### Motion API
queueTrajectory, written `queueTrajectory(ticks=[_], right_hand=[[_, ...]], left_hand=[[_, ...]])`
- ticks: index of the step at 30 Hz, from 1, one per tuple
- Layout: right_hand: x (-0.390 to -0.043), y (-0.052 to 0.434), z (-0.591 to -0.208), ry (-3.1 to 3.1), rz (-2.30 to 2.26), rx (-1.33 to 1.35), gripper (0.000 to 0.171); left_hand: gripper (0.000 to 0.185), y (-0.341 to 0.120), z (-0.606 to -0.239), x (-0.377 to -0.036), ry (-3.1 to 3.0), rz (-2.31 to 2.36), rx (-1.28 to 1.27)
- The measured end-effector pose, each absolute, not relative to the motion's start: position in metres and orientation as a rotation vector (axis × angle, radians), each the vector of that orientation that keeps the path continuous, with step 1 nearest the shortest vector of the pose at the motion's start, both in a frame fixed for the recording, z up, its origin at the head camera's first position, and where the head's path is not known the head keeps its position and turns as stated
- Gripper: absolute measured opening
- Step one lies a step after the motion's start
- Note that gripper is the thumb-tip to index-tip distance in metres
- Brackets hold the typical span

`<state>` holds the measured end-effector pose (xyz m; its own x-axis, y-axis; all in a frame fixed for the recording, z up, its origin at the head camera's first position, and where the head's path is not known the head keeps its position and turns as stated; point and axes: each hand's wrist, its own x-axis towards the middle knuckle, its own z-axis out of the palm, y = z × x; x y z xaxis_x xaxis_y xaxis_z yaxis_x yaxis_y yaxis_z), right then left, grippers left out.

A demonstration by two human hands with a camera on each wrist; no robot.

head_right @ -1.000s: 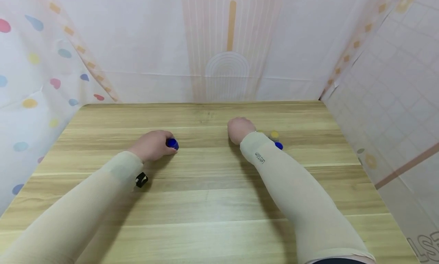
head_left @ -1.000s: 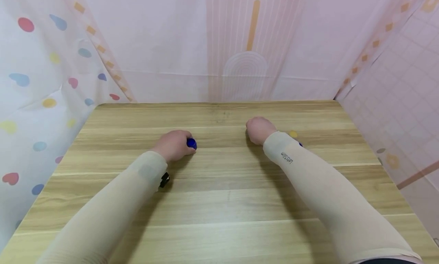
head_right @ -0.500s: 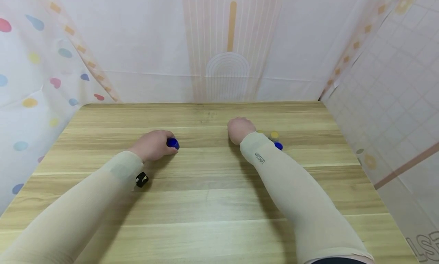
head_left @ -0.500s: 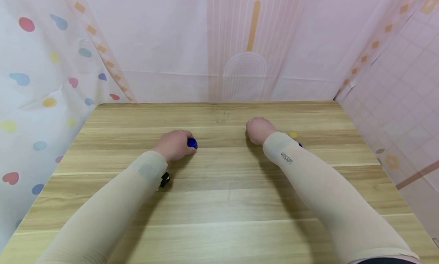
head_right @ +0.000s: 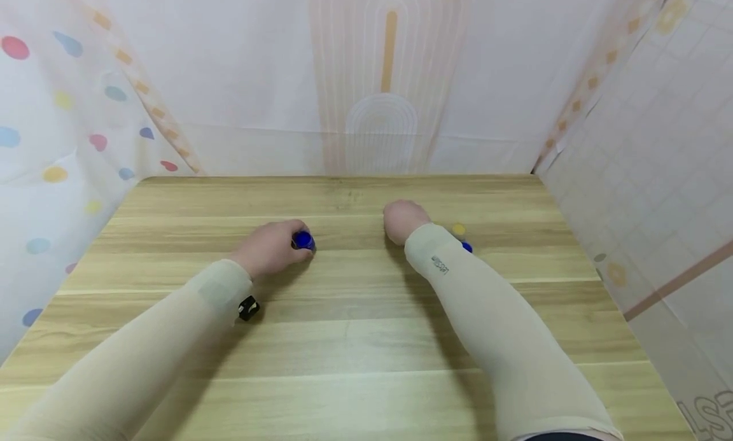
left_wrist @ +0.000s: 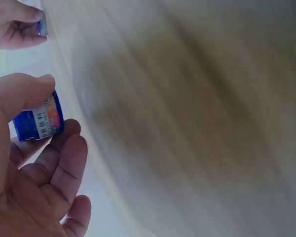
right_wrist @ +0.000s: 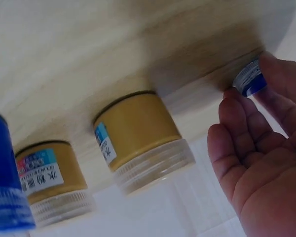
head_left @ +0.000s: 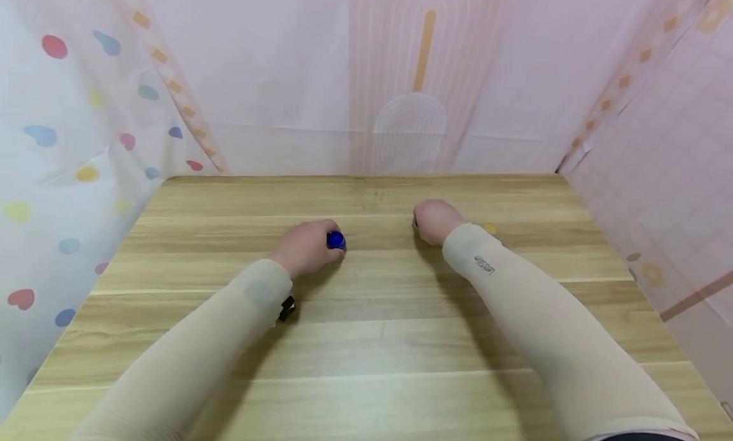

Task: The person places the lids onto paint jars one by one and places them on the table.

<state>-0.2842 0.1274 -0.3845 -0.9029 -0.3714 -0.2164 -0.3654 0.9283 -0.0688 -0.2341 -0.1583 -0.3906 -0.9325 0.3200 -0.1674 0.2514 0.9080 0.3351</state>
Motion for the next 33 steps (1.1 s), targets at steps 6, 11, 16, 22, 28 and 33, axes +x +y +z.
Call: queueTrajectory(ticks=[6, 11, 16, 22, 28, 33], right_hand=[[-0.276, 0.13, -0.376, 2.886, -0.184, -0.498, 0.025], [-0.263, 0.124, -0.364, 2.892, -0.338, -0.55, 0.038], [-0.25, 0.117, -0.357, 2.88, -0.507, -0.581, 0.042], [-0.234, 0.104, -0.353, 2.791, -0.678, -0.618, 0.044], [-0.22, 0.097, -0.352, 2.737, -0.845, -0.756, 0.041], [-0.213, 0.095, -0.352, 2.729, -0.908, -0.853, 0.038]], left_hand=[[0.041, -0.15, -0.392, -0.23, 2.836, 0.577, 0.473], [0.042, -0.147, -0.39, -0.227, 2.81, 0.646, 0.477], [0.039, -0.143, -0.39, -0.225, 2.815, 0.69, 0.534], [0.036, -0.137, -0.39, -0.222, 2.822, 0.734, 0.596], [0.033, -0.13, -0.387, -0.217, 2.798, 0.799, 0.64], [0.03, -0.125, -0.386, -0.213, 2.765, 0.864, 0.675]])
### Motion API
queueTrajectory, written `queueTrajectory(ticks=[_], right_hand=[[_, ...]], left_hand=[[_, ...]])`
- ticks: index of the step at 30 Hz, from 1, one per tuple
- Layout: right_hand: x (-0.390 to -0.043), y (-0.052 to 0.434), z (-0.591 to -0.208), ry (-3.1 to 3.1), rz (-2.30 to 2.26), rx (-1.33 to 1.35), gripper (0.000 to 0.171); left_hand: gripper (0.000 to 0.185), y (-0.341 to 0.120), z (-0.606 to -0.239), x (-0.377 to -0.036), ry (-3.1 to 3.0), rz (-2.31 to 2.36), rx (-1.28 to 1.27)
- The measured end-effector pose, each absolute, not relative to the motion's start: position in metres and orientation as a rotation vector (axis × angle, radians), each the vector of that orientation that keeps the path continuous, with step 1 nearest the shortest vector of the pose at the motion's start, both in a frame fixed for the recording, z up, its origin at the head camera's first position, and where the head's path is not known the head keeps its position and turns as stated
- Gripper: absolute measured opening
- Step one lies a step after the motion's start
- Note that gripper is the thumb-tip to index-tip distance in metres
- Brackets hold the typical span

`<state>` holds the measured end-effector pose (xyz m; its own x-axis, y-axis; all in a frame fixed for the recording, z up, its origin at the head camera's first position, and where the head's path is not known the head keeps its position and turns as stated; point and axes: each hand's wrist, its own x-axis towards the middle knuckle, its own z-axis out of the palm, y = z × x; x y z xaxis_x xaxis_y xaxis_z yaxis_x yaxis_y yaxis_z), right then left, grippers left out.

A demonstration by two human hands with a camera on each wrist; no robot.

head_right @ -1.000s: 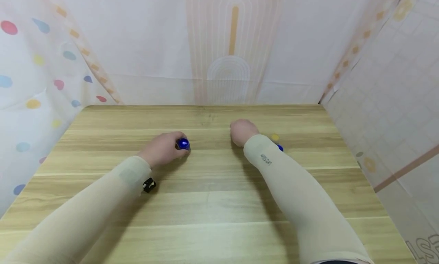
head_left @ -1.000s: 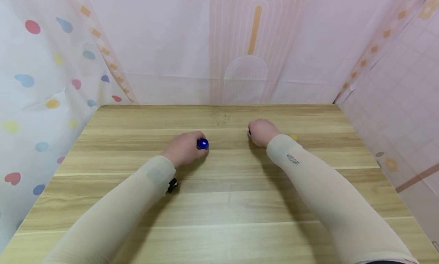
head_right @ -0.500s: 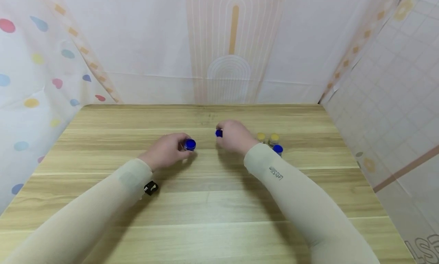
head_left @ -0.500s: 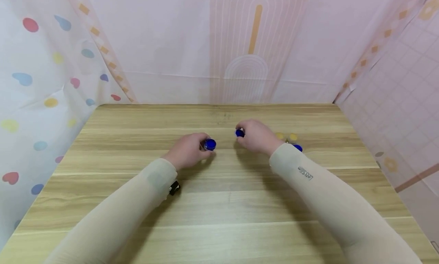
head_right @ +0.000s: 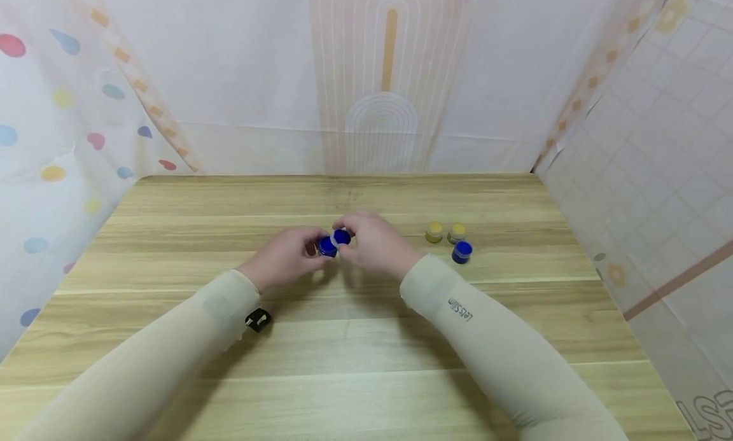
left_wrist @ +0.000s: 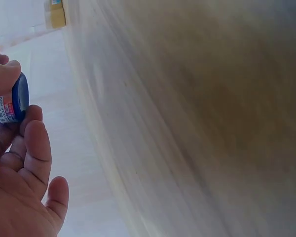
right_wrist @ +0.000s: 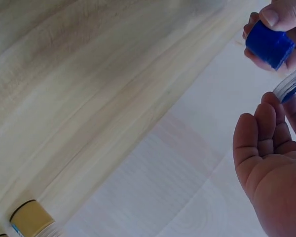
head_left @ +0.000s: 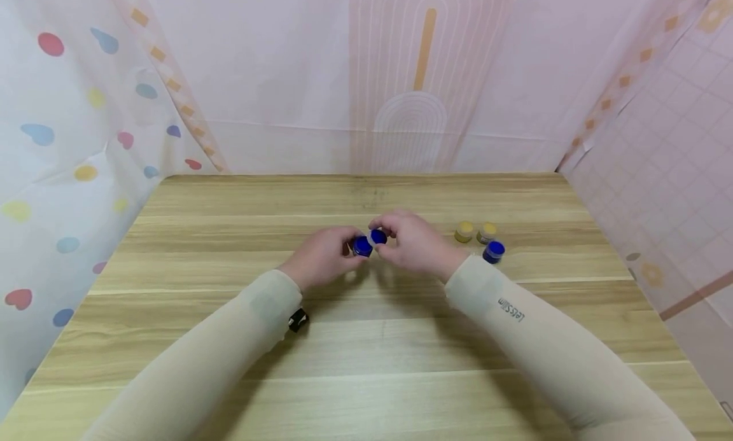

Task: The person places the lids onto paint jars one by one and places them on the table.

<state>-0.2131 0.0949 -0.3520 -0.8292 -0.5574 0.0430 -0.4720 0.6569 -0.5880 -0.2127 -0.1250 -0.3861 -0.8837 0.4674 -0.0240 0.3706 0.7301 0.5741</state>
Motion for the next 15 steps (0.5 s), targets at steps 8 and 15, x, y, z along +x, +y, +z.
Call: queueTrajectory(ticks=[8, 15], right_hand=[[-0.2079, 0.0946, -0.3516, 2.75, -0.928, -0.924, 0.029], [-0.2058, 0.0958, -0.3534, 2.761, -0.886, -0.985, 0.03]], left_hand=[[0.02, -0.1178, -0.3885, -0.2094, 2.747, 0.936, 0.739], [0.015, -0.1142, -0.389, -0.2073, 2.736, 0.948, 0.732]])
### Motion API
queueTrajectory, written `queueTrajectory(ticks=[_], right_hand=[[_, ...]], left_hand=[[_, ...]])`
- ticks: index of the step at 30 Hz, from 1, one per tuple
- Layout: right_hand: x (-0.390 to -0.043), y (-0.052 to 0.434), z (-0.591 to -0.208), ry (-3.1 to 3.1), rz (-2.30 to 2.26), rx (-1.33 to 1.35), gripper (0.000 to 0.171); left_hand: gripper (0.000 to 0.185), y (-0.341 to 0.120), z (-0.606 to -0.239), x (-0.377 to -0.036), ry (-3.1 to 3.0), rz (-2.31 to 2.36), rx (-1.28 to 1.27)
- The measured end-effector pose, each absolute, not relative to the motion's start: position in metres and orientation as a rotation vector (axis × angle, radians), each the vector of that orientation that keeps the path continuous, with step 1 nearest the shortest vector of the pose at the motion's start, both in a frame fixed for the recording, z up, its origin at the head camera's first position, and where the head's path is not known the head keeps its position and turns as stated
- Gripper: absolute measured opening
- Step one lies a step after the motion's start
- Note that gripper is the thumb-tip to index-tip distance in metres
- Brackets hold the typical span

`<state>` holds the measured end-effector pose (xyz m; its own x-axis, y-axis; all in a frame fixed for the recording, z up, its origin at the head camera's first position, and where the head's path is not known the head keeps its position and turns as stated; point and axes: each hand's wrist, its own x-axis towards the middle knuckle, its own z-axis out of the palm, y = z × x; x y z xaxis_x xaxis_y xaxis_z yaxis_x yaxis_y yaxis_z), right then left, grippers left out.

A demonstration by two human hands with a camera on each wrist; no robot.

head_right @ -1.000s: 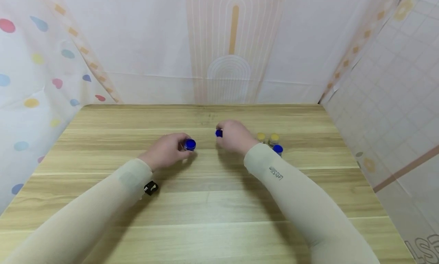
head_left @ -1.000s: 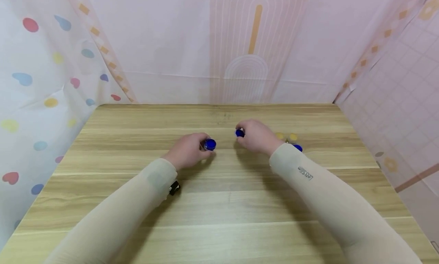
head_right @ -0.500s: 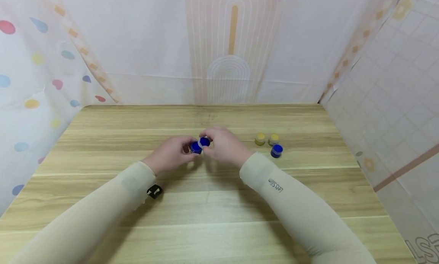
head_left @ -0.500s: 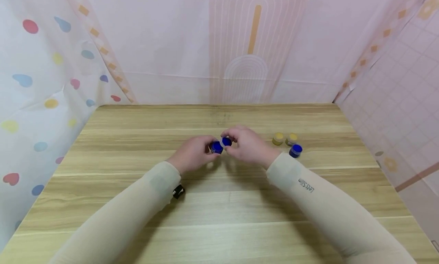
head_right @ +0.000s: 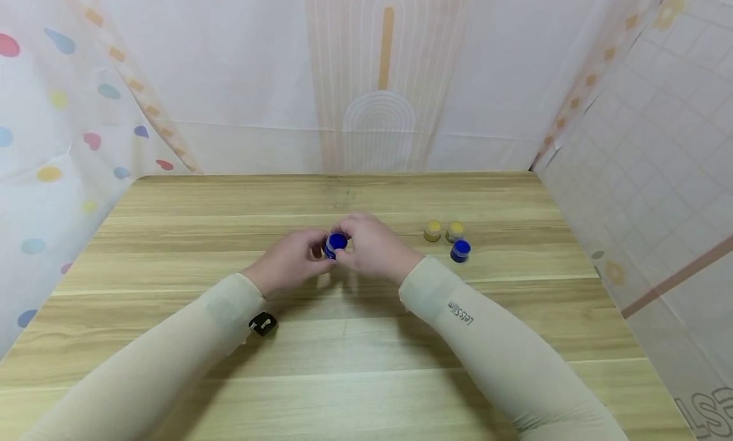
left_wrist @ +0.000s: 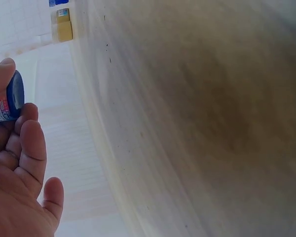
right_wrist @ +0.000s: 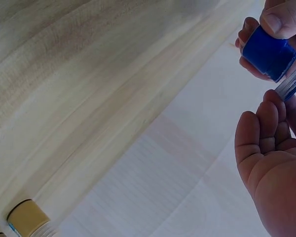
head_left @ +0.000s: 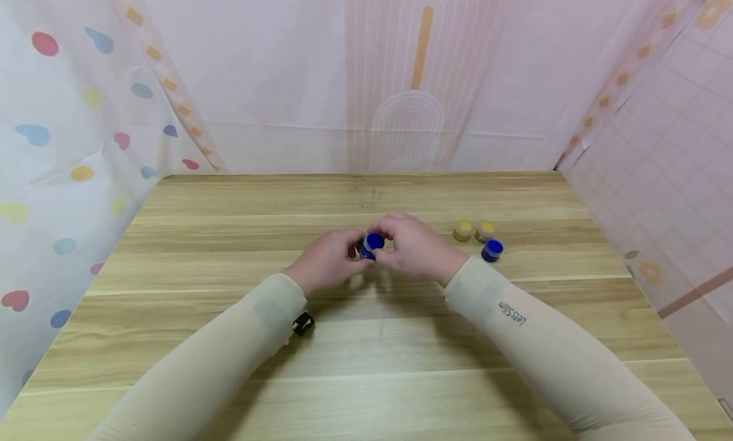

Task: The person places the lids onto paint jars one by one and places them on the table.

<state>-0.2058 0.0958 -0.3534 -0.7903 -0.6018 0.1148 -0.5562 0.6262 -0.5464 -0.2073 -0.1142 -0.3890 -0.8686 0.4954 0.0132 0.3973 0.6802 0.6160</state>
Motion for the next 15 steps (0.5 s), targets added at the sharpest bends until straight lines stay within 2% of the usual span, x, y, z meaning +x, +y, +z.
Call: queueTrajectory(ticks=[15], right_hand=[[-0.2027, 0.0959, -0.3535, 2.781, -0.844, -1.041, 0.031]], left_hand=[[0.019, -0.1124, -0.3902, -0.2055, 2.766, 0.958, 0.753]])
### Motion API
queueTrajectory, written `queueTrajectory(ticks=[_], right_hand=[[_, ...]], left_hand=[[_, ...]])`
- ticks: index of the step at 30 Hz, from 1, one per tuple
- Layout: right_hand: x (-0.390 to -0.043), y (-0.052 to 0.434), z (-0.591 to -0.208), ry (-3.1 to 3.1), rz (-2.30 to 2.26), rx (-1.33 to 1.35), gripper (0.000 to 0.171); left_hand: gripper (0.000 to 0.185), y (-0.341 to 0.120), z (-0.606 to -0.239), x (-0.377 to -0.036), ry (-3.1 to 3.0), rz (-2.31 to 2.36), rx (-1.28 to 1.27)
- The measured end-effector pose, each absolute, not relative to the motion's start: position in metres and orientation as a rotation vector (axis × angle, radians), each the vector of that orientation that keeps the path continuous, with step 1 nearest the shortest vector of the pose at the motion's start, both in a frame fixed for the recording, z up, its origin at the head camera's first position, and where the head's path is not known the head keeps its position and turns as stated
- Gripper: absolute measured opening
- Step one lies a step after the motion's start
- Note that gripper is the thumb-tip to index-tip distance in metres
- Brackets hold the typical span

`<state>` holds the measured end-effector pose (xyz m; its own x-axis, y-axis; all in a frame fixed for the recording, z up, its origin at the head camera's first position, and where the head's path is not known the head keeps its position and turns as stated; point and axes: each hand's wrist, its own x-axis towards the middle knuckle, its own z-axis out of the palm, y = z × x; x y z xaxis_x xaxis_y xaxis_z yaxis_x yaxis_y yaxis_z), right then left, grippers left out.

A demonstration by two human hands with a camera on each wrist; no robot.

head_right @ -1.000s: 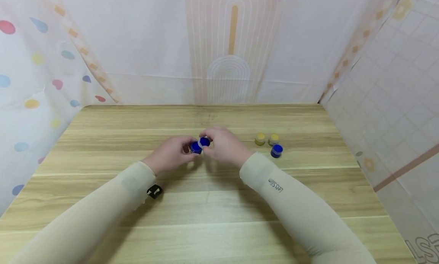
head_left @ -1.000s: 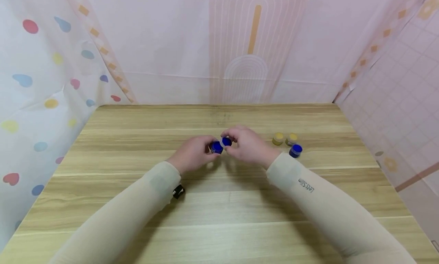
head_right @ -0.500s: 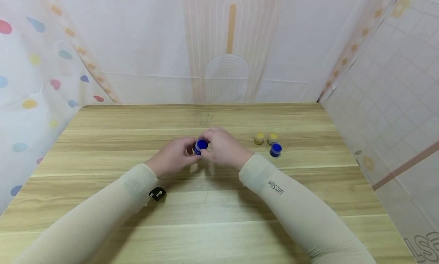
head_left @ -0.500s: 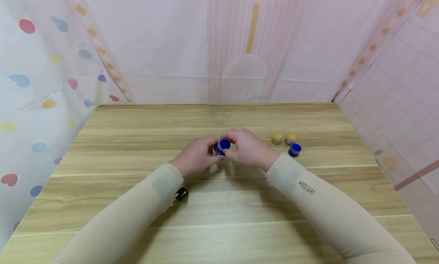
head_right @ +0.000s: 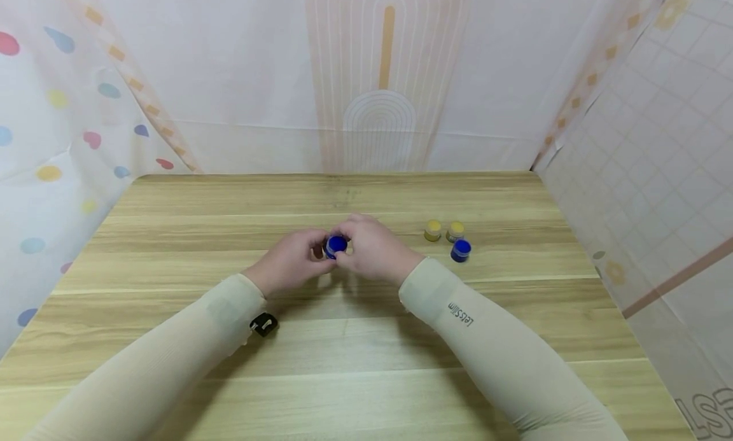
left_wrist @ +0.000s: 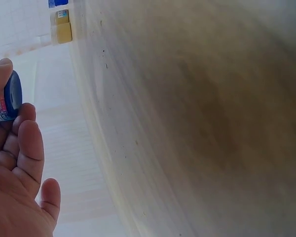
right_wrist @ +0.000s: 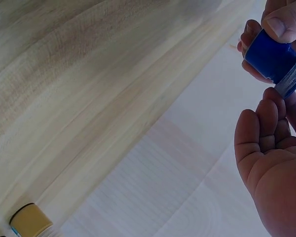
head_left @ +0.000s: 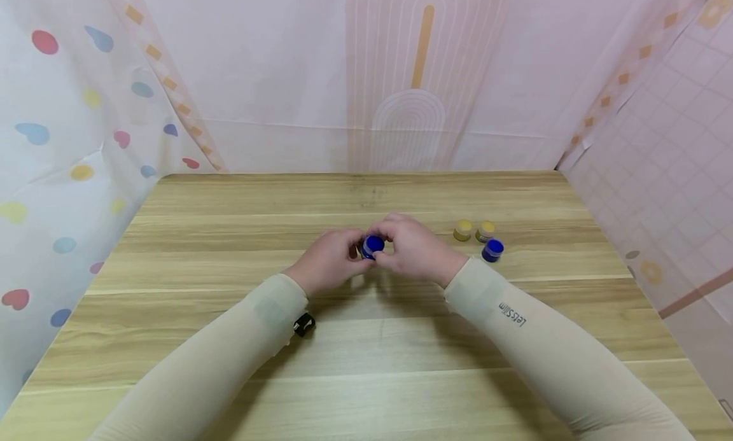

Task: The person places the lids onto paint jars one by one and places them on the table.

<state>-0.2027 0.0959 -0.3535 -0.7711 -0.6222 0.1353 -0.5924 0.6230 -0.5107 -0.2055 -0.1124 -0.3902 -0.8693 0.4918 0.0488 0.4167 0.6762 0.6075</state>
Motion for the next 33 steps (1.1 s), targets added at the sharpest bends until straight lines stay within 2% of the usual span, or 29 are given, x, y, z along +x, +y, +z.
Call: queueTrajectory(ticks=[17, 33], right_hand=[[-0.2033, 0.094, -0.3547, 2.749, -0.818, -1.016, 0.033], [-0.2021, 0.0929, -0.3556, 2.772, -0.774, -1.025, 0.036]], left_hand=[[0.025, -0.1127, -0.392, -0.2061, 2.741, 0.987, 0.725], [0.018, -0.112, -0.3938, -0.2051, 2.744, 1.026, 0.713]])
